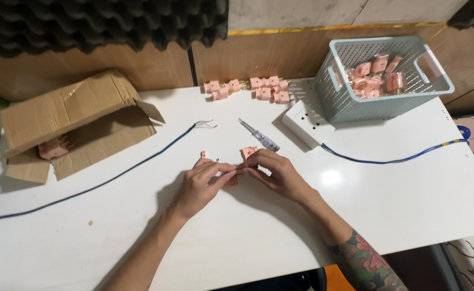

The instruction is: The person unscrews the casing of a power plug, inserts a wire into the terminals, and uses a screwdriver to secure the wire by tightening the internal screws.

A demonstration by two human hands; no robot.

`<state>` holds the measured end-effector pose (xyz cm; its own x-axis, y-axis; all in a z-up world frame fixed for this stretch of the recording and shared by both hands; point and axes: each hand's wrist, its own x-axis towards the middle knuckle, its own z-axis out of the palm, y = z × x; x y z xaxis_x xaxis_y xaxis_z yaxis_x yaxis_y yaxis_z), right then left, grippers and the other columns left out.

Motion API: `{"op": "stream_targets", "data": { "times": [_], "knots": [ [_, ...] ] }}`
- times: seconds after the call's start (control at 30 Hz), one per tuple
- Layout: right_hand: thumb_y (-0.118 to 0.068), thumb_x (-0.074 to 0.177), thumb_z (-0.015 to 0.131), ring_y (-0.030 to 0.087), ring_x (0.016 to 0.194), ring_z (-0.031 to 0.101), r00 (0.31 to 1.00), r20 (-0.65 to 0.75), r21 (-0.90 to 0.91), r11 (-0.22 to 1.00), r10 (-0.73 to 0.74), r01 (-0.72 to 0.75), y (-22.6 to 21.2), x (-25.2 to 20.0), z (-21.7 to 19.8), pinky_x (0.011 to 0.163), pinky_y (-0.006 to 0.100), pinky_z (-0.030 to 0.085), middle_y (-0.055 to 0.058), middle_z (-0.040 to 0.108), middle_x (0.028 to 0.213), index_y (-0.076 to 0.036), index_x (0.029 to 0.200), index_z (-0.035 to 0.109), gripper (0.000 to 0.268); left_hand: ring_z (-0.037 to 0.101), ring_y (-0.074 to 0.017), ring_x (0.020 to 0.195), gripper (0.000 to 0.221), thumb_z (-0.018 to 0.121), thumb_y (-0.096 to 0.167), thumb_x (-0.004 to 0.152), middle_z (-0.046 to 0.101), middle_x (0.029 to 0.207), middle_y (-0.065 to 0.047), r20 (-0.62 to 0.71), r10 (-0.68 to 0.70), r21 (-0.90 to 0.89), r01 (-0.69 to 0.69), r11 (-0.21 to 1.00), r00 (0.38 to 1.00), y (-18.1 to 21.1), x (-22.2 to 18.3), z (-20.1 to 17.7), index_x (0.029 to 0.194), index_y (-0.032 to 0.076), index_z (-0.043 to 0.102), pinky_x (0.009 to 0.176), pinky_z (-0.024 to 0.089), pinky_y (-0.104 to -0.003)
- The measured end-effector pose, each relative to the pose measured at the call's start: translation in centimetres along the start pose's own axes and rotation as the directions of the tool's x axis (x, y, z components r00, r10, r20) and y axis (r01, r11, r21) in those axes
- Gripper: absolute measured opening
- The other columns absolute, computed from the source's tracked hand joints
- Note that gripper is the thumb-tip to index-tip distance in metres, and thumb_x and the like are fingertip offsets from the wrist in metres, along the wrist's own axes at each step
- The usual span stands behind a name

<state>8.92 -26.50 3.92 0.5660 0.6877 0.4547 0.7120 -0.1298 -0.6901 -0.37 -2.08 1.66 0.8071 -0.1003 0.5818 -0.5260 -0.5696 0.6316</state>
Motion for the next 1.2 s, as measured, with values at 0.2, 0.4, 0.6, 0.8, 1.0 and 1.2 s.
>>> {"op": "stream_targets", "data": {
  "times": [0.2,0.4,0.6,0.8,1.0,1.2],
  "knots": [
    [-0.007,0.104,0.084,0.024,0.087,0.078,0.999,-0.012,-0.054,0.997,-0.047,0.046,0.5,-0.2,0.5,0.082,0.038,0.065,0.011,0.08,0.097,-0.006,0.114,0.087,0.01,0.088,-0.0148,0.096,0.018,0.084,0.011,0.105,0.092,0.105,0.002,-0.004,-0.03,-0.093,0.03,0.995,1.0,-0.5,-0.5,0.9,0.123,0.015,0.086,0.096,0.063,-0.034],
    [-0.007,0.101,0.086,0.032,0.084,0.077,0.992,-0.049,-0.132,0.986,-0.113,0.106,0.9,-0.4,0.3,0.077,0.043,0.064,0.014,0.077,0.093,-0.002,0.109,0.084,0.009,0.088,-0.0219,0.092,0.013,0.087,0.015,0.102,0.091,0.1,-0.004,-0.049,-0.028,-0.022,0.027,0.999,0.998,-1.3,-0.6,1.2,0.114,0.014,0.091,0.084,0.066,-0.035],
    [-0.006,0.103,0.083,0.026,0.087,0.078,0.988,-0.048,-0.165,0.977,-0.144,0.134,0.7,-0.6,0.6,0.08,0.038,0.064,0.01,0.078,0.097,-0.005,0.112,0.086,0.01,0.088,-0.0191,0.093,0.016,0.081,0.015,0.107,0.091,0.1,-0.001,0.023,-0.077,-0.129,0.079,0.989,0.997,-1.3,-0.4,1.1,0.12,0.014,0.091,0.089,0.065,-0.034],
    [-0.006,0.102,0.084,0.026,0.09,0.077,0.979,0.013,-0.239,0.95,-0.204,0.201,1.5,-0.8,0.4,0.08,0.037,0.063,0.01,0.078,0.099,-0.006,0.113,0.085,0.012,0.088,-0.0164,0.094,0.017,0.079,0.018,0.109,0.091,0.1,0.001,0.038,-0.125,-0.15,0.129,0.98,0.991,-1.0,-0.1,1.0,0.121,0.016,0.091,0.091,0.064,-0.031],
    [-0.006,0.114,0.068,0.028,0.094,0.065,0.972,0.115,-0.226,0.947,-0.204,0.226,0.9,-0.7,0.2,0.086,0.039,0.057,0.01,0.067,0.11,-0.004,0.13,0.077,0.019,0.079,-0.0182,0.101,0.024,0.079,0.015,0.106,0.089,0.112,0.0,0.065,-0.156,-0.109,0.162,0.981,0.986,-2.3,-1.4,2.4,0.128,0.017,0.087,0.094,0.062,-0.032],
    [-0.008,0.114,0.068,0.029,0.095,0.065,0.97,0.118,-0.289,0.927,-0.215,0.24,1.6,-1.4,0.9,0.084,0.04,0.058,0.011,0.069,0.115,-0.004,0.13,0.075,0.018,0.079,-0.0204,0.108,0.024,0.08,0.013,0.102,0.09,0.118,-0.001,0.077,-0.217,-0.096,0.224,0.97,0.973,-3.8,-2.6,3.6,0.124,0.015,0.09,0.098,0.062,-0.035]
  ]
}}
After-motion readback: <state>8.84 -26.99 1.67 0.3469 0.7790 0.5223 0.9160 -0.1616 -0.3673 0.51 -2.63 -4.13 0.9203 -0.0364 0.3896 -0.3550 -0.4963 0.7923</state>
